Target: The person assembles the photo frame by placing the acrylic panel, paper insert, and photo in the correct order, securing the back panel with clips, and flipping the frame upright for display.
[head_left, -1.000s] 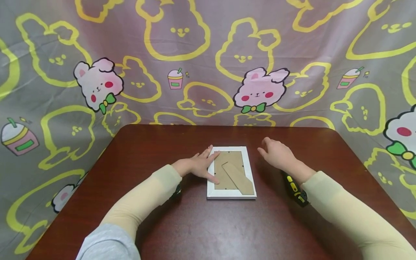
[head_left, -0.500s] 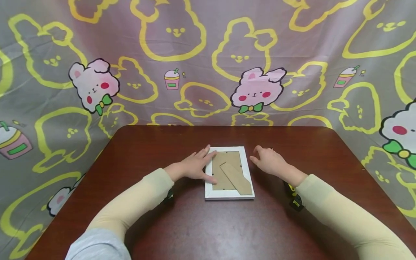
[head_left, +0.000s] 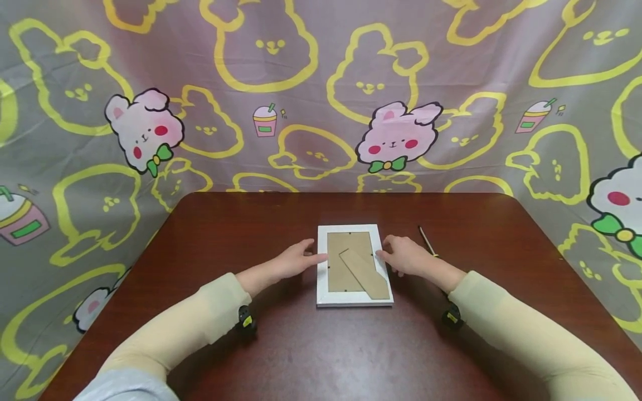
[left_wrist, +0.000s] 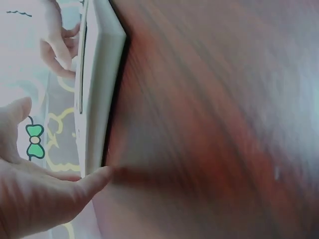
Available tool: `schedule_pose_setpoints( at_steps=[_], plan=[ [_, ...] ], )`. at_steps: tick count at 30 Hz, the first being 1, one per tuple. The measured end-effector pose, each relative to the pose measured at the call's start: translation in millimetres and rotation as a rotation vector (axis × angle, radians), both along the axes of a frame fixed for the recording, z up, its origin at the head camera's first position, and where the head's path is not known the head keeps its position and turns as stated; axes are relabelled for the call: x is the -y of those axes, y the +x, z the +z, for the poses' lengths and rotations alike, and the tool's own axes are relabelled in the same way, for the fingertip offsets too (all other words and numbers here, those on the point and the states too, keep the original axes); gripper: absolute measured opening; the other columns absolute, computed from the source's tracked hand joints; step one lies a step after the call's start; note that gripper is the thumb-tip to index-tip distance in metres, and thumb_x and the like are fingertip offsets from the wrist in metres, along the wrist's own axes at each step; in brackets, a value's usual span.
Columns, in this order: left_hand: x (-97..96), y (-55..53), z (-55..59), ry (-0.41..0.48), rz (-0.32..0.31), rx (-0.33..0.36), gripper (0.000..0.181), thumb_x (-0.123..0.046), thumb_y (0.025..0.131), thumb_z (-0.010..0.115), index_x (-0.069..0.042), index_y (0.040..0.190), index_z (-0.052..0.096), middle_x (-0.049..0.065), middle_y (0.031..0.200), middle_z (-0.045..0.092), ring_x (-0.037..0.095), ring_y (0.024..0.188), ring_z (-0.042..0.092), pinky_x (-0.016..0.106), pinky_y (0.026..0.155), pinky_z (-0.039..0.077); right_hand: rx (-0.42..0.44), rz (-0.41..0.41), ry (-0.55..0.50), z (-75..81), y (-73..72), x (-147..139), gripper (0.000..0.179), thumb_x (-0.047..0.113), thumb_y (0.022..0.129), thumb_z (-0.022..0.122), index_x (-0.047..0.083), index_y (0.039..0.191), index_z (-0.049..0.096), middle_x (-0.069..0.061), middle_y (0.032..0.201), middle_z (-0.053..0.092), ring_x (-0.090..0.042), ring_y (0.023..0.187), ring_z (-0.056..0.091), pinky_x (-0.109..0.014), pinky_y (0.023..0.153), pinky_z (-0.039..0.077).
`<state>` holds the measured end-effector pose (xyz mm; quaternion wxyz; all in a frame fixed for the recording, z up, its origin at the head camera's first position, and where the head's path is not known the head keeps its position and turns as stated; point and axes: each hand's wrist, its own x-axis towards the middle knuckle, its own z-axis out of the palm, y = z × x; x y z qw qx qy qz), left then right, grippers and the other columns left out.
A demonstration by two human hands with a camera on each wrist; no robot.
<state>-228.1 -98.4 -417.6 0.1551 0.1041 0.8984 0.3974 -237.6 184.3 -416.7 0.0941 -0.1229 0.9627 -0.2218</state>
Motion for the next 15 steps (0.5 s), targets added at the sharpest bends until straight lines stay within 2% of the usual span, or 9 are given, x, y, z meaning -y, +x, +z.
schedule_pose_setpoints(
  at_steps=[4,7,10,15],
  plan=[
    [-4.3,0.1,-5.4,0.034,0.04,0.027,0.077,-0.041,0.094,0.062,0.006,0.147,0.032,0.023,0.145,0.042,0.033,0.127,0.048,0.047,0.102,0.039,0.003,-0.006,-0.015,-3.4,-1.5,3,0.043,0.028,0.098,0.058,-0.006,0.124,0.052,-0.004,0.057,0.059,-0.016,0.044,0.058,-0.03,0.049,0.045],
    [-6.5,-1.4,-9.8,0.074,0.067,0.038,0.075,-0.038,0.094,0.063,0.008,0.145,0.034,0.023,0.138,0.048,0.03,0.111,0.059,0.042,0.093,0.047,0.016,-0.002,-0.049,-6.0,-2.6,4,0.04,0.028,0.098,0.059,-0.006,0.118,0.054,-0.005,0.056,0.059,-0.017,0.042,0.057,-0.03,0.047,0.045],
    [-8.6,-2.6,-12.9,0.112,0.078,0.056,0.07,-0.036,0.095,0.062,0.01,0.142,0.038,0.024,0.132,0.053,0.025,0.096,0.063,0.037,0.081,0.053,0.033,-0.004,-0.077,-7.2,-2.6,5,0.034,0.027,0.097,0.06,-0.004,0.11,0.056,-0.006,0.054,0.059,-0.017,0.041,0.057,-0.03,0.045,0.046],
    [-11.2,-3.4,-12.8,0.139,0.087,0.059,0.063,-0.034,0.096,0.061,0.009,0.139,0.043,0.023,0.13,0.054,0.022,0.094,0.063,0.034,0.077,0.054,0.036,-0.023,-0.084,-6.1,-2.6,5,0.032,0.028,0.096,0.061,-0.003,0.106,0.055,-0.006,0.054,0.059,-0.017,0.04,0.056,-0.029,0.042,0.044]
  ],
)
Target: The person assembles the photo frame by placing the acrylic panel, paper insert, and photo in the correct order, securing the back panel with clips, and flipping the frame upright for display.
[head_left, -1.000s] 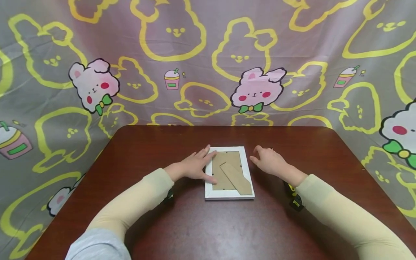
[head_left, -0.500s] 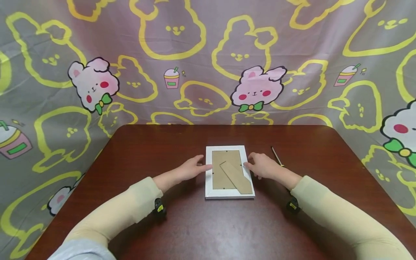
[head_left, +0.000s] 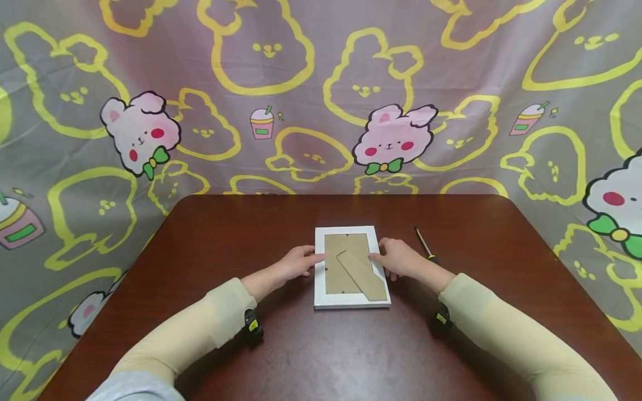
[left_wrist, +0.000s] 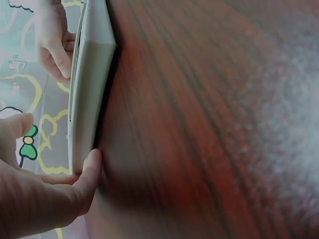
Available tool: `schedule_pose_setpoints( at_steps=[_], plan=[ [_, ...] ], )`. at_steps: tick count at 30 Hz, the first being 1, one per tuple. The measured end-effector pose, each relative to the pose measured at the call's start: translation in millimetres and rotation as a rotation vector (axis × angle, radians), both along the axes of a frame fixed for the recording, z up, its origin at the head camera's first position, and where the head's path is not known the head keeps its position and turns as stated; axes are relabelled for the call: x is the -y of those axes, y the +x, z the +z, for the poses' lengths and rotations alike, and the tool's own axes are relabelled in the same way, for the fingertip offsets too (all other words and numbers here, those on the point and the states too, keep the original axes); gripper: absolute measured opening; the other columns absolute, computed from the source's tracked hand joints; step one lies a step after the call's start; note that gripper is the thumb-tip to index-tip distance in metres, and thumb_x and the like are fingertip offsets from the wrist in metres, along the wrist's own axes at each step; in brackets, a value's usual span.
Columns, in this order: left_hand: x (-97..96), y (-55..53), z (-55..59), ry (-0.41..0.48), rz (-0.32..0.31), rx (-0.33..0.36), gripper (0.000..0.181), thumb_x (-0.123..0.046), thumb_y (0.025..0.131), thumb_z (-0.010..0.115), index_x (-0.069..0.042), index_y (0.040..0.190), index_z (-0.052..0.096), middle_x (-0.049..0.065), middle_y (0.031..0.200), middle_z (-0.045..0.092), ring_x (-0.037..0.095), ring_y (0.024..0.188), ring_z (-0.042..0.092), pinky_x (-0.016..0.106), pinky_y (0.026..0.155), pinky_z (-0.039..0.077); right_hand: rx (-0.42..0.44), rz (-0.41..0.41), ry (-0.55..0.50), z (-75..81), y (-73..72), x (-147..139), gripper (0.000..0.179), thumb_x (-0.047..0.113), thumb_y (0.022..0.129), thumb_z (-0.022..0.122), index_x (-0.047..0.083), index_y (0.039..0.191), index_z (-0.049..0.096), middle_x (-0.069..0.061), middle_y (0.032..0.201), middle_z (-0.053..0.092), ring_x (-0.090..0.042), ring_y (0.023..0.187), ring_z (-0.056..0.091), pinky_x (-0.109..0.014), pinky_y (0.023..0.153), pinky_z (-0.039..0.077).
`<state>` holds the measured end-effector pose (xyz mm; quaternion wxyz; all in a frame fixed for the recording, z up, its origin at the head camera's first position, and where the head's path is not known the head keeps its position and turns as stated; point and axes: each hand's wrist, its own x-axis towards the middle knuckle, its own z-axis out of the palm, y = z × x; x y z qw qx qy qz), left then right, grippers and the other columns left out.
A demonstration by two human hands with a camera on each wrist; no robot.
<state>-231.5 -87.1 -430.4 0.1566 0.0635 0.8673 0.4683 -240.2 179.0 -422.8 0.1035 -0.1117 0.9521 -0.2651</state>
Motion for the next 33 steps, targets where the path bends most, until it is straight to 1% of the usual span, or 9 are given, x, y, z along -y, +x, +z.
schedule_pose_setpoints(
  at_steps=[7,11,15,18,21,23,25,29,33],
  plan=[
    [-1.1,0.0,-1.5,-0.006,0.018,-0.046,0.055,-0.032,0.095,0.063,0.005,0.135,0.051,0.022,0.129,0.055,0.021,0.085,0.064,0.034,0.074,0.054,-0.005,-0.024,-0.009,-1.7,-0.8,2,0.03,0.027,0.096,0.062,-0.002,0.101,0.054,-0.007,0.052,0.058,-0.016,0.04,0.056,-0.028,0.041,0.044],
    [-2.6,0.6,-3.2,0.007,0.023,-0.068,0.05,-0.027,0.095,0.064,0.005,0.132,0.051,0.02,0.122,0.058,0.021,0.087,0.063,0.033,0.074,0.054,-0.001,-0.039,-0.017,-3.0,-1.3,3,0.03,0.026,0.095,0.063,-0.002,0.099,0.054,-0.008,0.054,0.058,-0.016,0.04,0.055,-0.027,0.04,0.044],
    [-4.2,1.2,-4.7,0.065,0.026,-0.077,0.046,-0.018,0.095,0.064,0.004,0.131,0.049,0.02,0.121,0.058,0.024,0.094,0.062,0.035,0.075,0.054,0.004,-0.048,-0.034,-3.7,-2.1,3,0.029,0.025,0.095,0.064,-0.002,0.097,0.054,-0.008,0.054,0.057,-0.016,0.039,0.055,-0.026,0.04,0.044],
    [-3.7,1.3,-5.5,0.156,-0.001,-0.047,0.047,-0.009,0.094,0.063,0.004,0.135,0.043,0.021,0.115,0.06,0.025,0.093,0.063,0.038,0.073,0.055,-0.002,-0.042,-0.048,-5.1,-2.9,0,0.028,0.024,0.095,0.063,-0.003,0.096,0.054,-0.008,0.052,0.057,-0.016,0.039,0.055,-0.026,0.039,0.043],
    [-2.7,1.9,-5.9,0.238,-0.032,0.023,0.055,-0.005,0.093,0.062,0.0,0.141,0.036,0.02,0.104,0.061,0.024,0.083,0.064,0.039,0.067,0.056,0.001,-0.053,-0.065,-7.0,-2.8,-2,0.028,0.024,0.095,0.063,-0.002,0.096,0.054,-0.007,0.052,0.057,-0.015,0.038,0.054,-0.025,0.04,0.043],
    [-2.3,2.5,-6.7,0.271,-0.044,0.066,0.059,-0.005,0.094,0.061,-0.004,0.145,0.031,0.019,0.099,0.062,0.023,0.077,0.064,0.039,0.063,0.057,-0.002,-0.051,-0.072,-7.6,-2.6,-4,0.029,0.024,0.095,0.063,-0.003,0.098,0.054,-0.007,0.052,0.057,-0.015,0.038,0.054,-0.026,0.04,0.043],
    [-2.3,2.7,-7.7,0.289,-0.047,0.087,0.061,-0.006,0.095,0.061,-0.007,0.147,0.029,0.018,0.096,0.062,0.022,0.073,0.064,0.038,0.061,0.057,0.001,-0.056,-0.076,-7.7,-2.6,-5,0.03,0.024,0.095,0.063,-0.004,0.1,0.053,-0.007,0.052,0.057,-0.015,0.039,0.054,-0.026,0.04,0.043],
    [-2.8,1.9,-6.9,0.321,-0.045,0.063,0.066,-0.007,0.095,0.061,-0.009,0.15,0.025,0.017,0.097,0.063,0.021,0.071,0.063,0.039,0.06,0.057,-0.018,-0.058,-0.093,-6.5,-4.3,-7,0.034,0.024,0.096,0.062,-0.006,0.106,0.053,-0.007,0.054,0.057,-0.015,0.039,0.054,-0.027,0.041,0.044],
    [-2.7,0.0,1.1,0.354,-0.059,0.041,0.065,-0.008,0.094,0.062,-0.002,0.149,0.026,0.018,0.099,0.066,0.02,0.073,0.065,0.04,0.064,0.057,-0.047,-0.067,-0.136,-4.5,-6.4,-8,0.037,0.024,0.096,0.061,-0.007,0.113,0.051,-0.007,0.057,0.058,-0.016,0.04,0.055,-0.028,0.042,0.045]
  ],
)
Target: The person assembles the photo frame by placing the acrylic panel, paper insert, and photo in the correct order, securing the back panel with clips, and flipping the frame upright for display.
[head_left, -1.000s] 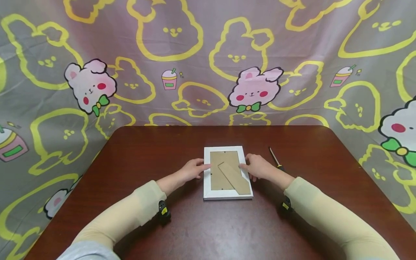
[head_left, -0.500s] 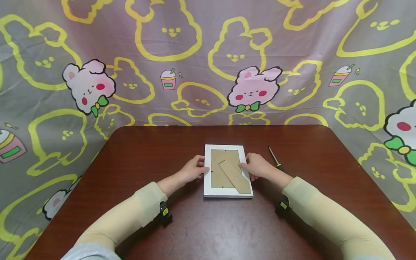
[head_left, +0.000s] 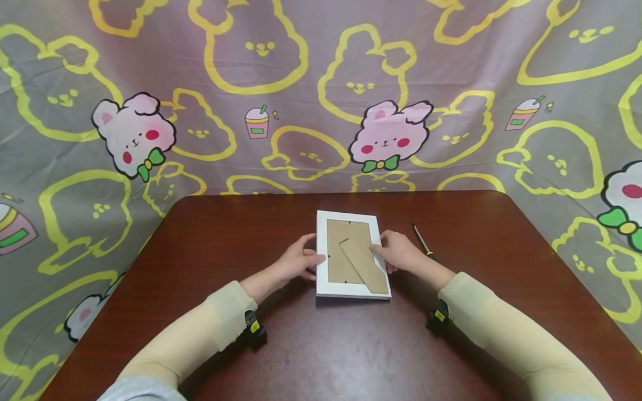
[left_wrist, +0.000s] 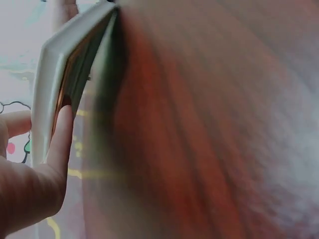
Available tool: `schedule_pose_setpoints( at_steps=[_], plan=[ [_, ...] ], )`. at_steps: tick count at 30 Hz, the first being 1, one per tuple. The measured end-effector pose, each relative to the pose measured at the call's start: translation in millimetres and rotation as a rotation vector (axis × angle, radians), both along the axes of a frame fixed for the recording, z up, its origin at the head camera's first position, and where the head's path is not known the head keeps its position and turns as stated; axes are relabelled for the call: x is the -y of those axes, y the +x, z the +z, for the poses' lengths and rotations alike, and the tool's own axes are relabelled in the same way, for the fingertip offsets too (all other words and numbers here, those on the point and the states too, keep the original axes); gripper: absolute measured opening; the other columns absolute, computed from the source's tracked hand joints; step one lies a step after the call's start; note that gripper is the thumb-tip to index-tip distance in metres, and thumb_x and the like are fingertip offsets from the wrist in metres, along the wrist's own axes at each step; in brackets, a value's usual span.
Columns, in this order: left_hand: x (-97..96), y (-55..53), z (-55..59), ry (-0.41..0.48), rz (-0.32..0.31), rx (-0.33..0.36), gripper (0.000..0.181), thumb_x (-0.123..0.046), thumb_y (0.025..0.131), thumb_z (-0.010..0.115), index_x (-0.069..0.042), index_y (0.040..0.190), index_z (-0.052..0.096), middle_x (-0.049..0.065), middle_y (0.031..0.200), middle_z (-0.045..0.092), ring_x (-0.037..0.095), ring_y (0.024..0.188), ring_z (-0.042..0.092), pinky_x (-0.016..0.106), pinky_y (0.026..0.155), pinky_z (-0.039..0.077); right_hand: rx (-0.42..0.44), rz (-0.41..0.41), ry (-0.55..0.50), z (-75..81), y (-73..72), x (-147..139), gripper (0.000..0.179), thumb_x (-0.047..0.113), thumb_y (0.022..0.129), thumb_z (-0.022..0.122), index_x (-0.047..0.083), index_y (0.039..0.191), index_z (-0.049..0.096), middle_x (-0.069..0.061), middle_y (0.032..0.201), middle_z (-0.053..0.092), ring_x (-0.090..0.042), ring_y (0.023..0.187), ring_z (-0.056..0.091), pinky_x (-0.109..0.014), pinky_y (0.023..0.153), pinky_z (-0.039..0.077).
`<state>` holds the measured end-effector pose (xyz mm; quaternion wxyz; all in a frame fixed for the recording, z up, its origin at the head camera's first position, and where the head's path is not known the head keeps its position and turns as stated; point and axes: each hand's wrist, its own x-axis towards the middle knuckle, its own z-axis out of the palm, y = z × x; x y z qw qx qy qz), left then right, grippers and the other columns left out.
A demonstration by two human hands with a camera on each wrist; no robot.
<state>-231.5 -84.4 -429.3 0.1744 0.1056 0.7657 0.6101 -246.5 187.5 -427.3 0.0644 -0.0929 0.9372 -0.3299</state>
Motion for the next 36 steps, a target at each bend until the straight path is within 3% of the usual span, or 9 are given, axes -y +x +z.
schedule_pose_setpoints(
  at_steps=[6,13,18,21,23,25,29,32,36],
  plan=[
    [3.4,-5.7,18.3,0.036,-0.033,-0.06,0.045,-0.007,0.095,0.059,0.009,0.136,0.046,0.016,0.097,0.069,0.016,0.077,0.066,0.037,0.066,0.057,-0.016,-0.001,-0.089,3.4,-2.7,1,0.04,0.023,0.097,0.061,-0.008,0.118,0.048,-0.007,0.061,0.06,-0.018,0.043,0.057,-0.03,0.044,0.047],
    [7.6,-10.6,36.4,0.03,-0.025,-0.102,0.041,-0.005,0.094,0.06,0.008,0.132,0.051,0.013,0.095,0.07,0.016,0.074,0.066,0.037,0.064,0.057,0.006,0.015,-0.137,12.0,-3.9,4,0.042,0.025,0.098,0.059,-0.007,0.122,0.048,-0.009,0.063,0.062,-0.021,0.047,0.061,-0.037,0.05,0.052],
    [10.1,-12.3,43.8,0.025,-0.029,-0.11,0.041,-0.006,0.095,0.06,0.007,0.132,0.051,0.016,0.1,0.069,0.018,0.077,0.067,0.039,0.064,0.057,-0.061,0.03,0.033,24.2,-7.8,1,0.044,0.032,0.097,0.06,-0.002,0.123,0.052,-0.008,0.074,0.067,-0.021,0.058,0.064,-0.035,0.059,0.05],
    [10.1,-13.2,47.4,0.015,-0.041,-0.118,0.04,-0.006,0.095,0.06,0.007,0.131,0.052,0.017,0.1,0.069,0.019,0.076,0.067,0.039,0.063,0.057,-0.19,0.016,0.177,36.9,-11.1,-3,0.041,0.033,0.095,0.063,0.001,0.12,0.056,-0.009,0.088,0.069,-0.022,0.07,0.064,-0.037,0.062,0.047],
    [9.5,-13.1,50.9,0.007,-0.042,-0.113,0.038,-0.005,0.094,0.06,0.006,0.13,0.054,0.016,0.099,0.069,0.019,0.075,0.067,0.039,0.062,0.057,-0.32,0.029,0.246,49.0,-13.8,-4,0.04,0.03,0.093,0.065,0.002,0.12,0.058,-0.011,0.1,0.067,-0.024,0.081,0.063,-0.041,0.067,0.049],
    [8.5,-12.6,55.1,0.003,-0.045,-0.113,0.036,-0.004,0.094,0.06,0.006,0.128,0.056,0.017,0.098,0.069,0.02,0.075,0.067,0.04,0.061,0.057,-0.459,0.082,0.288,64.0,-16.4,-2,0.04,0.025,0.091,0.068,0.003,0.123,0.058,-0.013,0.109,0.064,-0.028,0.092,0.062,-0.045,0.071,0.05],
    [4.9,-13.2,63.9,-0.007,-0.038,-0.123,0.037,-0.002,0.093,0.061,0.007,0.129,0.056,0.02,0.099,0.069,0.022,0.075,0.068,0.042,0.061,0.057,-0.681,0.276,0.358,97.2,-20.2,10,0.043,0.017,0.088,0.072,0.007,0.128,0.058,-0.013,0.122,0.058,-0.031,0.106,0.058,-0.048,0.074,0.051],
    [0.7,-15.2,69.7,-0.033,-0.021,-0.143,0.04,-0.002,0.091,0.063,0.007,0.13,0.055,0.02,0.1,0.069,0.021,0.075,0.068,0.041,0.06,0.057,-0.762,0.43,0.43,116.5,-22.9,24,0.048,0.012,0.086,0.074,0.007,0.131,0.057,-0.013,0.126,0.056,-0.03,0.108,0.058,-0.045,0.073,0.053],
    [-5.8,-16.3,76.0,-0.09,-0.017,-0.168,0.043,-0.003,0.09,0.067,0.006,0.13,0.056,0.017,0.096,0.07,0.02,0.075,0.067,0.04,0.06,0.057,-0.807,0.576,0.567,128.1,-27.9,39,0.052,0.006,0.086,0.072,0.007,0.135,0.054,-0.015,0.133,0.054,-0.031,0.117,0.054,-0.043,0.08,0.053]
  ],
)
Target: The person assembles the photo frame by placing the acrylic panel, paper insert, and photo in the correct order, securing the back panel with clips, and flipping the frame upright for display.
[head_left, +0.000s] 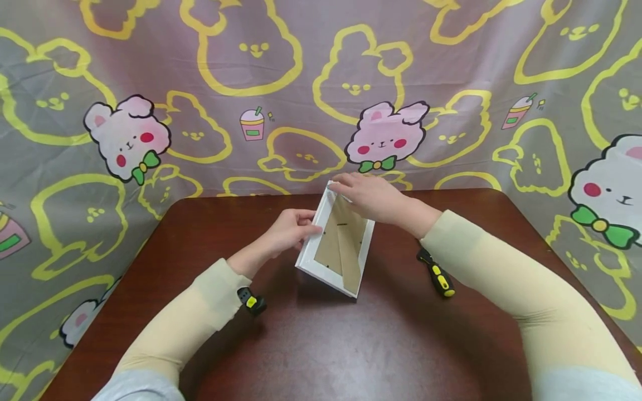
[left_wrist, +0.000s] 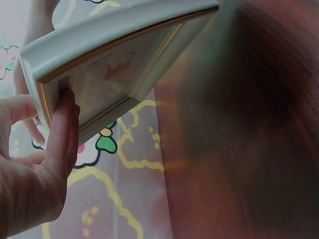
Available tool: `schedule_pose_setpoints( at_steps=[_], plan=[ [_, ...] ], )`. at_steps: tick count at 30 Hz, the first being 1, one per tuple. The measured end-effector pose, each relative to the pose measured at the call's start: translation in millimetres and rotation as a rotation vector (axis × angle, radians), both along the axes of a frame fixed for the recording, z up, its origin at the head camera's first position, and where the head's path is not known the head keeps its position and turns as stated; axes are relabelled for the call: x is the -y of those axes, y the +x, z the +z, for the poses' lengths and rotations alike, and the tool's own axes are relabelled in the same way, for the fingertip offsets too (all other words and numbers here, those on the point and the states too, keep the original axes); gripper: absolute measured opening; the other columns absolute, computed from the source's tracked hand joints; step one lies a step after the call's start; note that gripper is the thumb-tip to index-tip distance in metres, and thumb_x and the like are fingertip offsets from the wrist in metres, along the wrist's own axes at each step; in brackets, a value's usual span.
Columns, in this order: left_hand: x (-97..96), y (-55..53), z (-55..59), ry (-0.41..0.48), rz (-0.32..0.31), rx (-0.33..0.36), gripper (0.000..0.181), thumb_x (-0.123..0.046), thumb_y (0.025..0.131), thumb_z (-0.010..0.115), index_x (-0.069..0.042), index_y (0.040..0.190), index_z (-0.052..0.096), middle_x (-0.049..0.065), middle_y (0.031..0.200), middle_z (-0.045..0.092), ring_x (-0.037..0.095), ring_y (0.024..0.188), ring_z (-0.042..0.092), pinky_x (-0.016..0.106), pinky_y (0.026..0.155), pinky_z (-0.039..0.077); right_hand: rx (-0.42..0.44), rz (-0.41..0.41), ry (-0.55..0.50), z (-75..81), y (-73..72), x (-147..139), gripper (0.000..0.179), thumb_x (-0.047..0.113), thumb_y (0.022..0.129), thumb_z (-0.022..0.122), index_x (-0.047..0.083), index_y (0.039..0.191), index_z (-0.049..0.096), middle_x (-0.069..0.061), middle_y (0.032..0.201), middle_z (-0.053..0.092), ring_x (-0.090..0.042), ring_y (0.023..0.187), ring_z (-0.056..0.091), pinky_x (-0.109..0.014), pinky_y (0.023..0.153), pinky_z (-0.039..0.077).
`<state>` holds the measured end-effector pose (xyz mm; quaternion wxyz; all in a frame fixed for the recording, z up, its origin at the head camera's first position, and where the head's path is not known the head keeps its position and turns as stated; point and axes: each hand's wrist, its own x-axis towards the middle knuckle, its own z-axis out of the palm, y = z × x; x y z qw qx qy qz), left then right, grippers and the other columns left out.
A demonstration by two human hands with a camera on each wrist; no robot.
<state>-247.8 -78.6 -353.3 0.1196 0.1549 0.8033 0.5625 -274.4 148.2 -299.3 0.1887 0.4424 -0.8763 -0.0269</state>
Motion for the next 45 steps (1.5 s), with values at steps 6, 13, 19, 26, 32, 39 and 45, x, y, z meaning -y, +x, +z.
schedule_pose_setpoints(
  at_steps=[6,13,19,26,32,39,45],
  plan=[
    [-4.7,2.4,9.4,-0.065,-0.014,-0.077,0.037,-0.005,0.088,0.068,0.005,0.123,0.061,0.011,0.084,0.068,0.019,0.072,0.065,0.036,0.057,0.056,-0.063,0.074,0.132,6.5,-2.0,14,0.05,-0.001,0.088,0.066,0.009,0.136,0.054,-0.012,0.138,0.052,-0.03,0.126,0.047,-0.043,0.091,0.048],
    [-3.9,6.5,25.6,-0.18,0.003,-0.214,0.031,-0.01,0.087,0.071,0.002,0.115,0.067,0.009,0.081,0.067,0.019,0.072,0.063,0.032,0.058,0.054,-0.02,0.059,0.176,19.3,-0.2,22,0.048,-0.001,0.087,0.068,0.009,0.133,0.058,-0.009,0.132,0.058,-0.028,0.126,0.048,-0.042,0.099,0.044],
    [-4.7,9.2,28.9,-0.245,0.014,-0.275,0.029,-0.011,0.086,0.073,0.002,0.111,0.069,0.006,0.072,0.063,0.016,0.067,0.059,0.028,0.061,0.05,0.01,0.042,0.164,17.3,-0.8,21,0.039,-0.004,0.087,0.068,0.01,0.123,0.065,-0.008,0.119,0.064,-0.026,0.115,0.054,-0.041,0.085,0.052],
    [-5.5,10.1,31.4,-0.283,0.018,-0.303,0.029,-0.012,0.085,0.074,0.002,0.11,0.07,0.005,0.069,0.06,0.015,0.065,0.057,0.027,0.06,0.048,-0.028,0.059,0.187,14.0,-2.3,19,0.032,-0.004,0.087,0.069,0.011,0.115,0.065,-0.007,0.116,0.064,-0.026,0.112,0.055,-0.04,0.08,0.054],
    [-5.1,7.0,36.5,-0.317,0.025,-0.329,0.032,-0.015,0.083,0.076,0.002,0.109,0.07,0.004,0.07,0.062,0.014,0.065,0.057,0.026,0.059,0.049,-0.062,0.082,0.202,14.6,-4.7,15,0.035,-0.007,0.087,0.066,0.009,0.117,0.061,-0.008,0.118,0.063,-0.028,0.113,0.055,-0.041,0.082,0.053],
    [-8.4,7.6,38.8,-0.371,0.025,-0.36,0.03,-0.015,0.083,0.076,-0.001,0.11,0.071,0.003,0.068,0.06,0.012,0.061,0.055,0.025,0.056,0.046,-0.112,0.12,0.181,11.9,-5.2,8,0.032,-0.008,0.087,0.065,0.006,0.115,0.06,-0.011,0.114,0.063,-0.03,0.11,0.057,-0.043,0.081,0.053],
    [-9.5,10.0,43.8,-0.411,0.017,-0.397,0.032,-0.019,0.083,0.078,-0.003,0.11,0.072,0.003,0.071,0.063,0.014,0.062,0.057,0.025,0.055,0.047,-0.131,0.157,0.145,7.0,-4.5,-2,0.033,-0.008,0.085,0.067,0.005,0.115,0.058,-0.011,0.114,0.062,-0.03,0.11,0.057,-0.043,0.085,0.051]
  ],
)
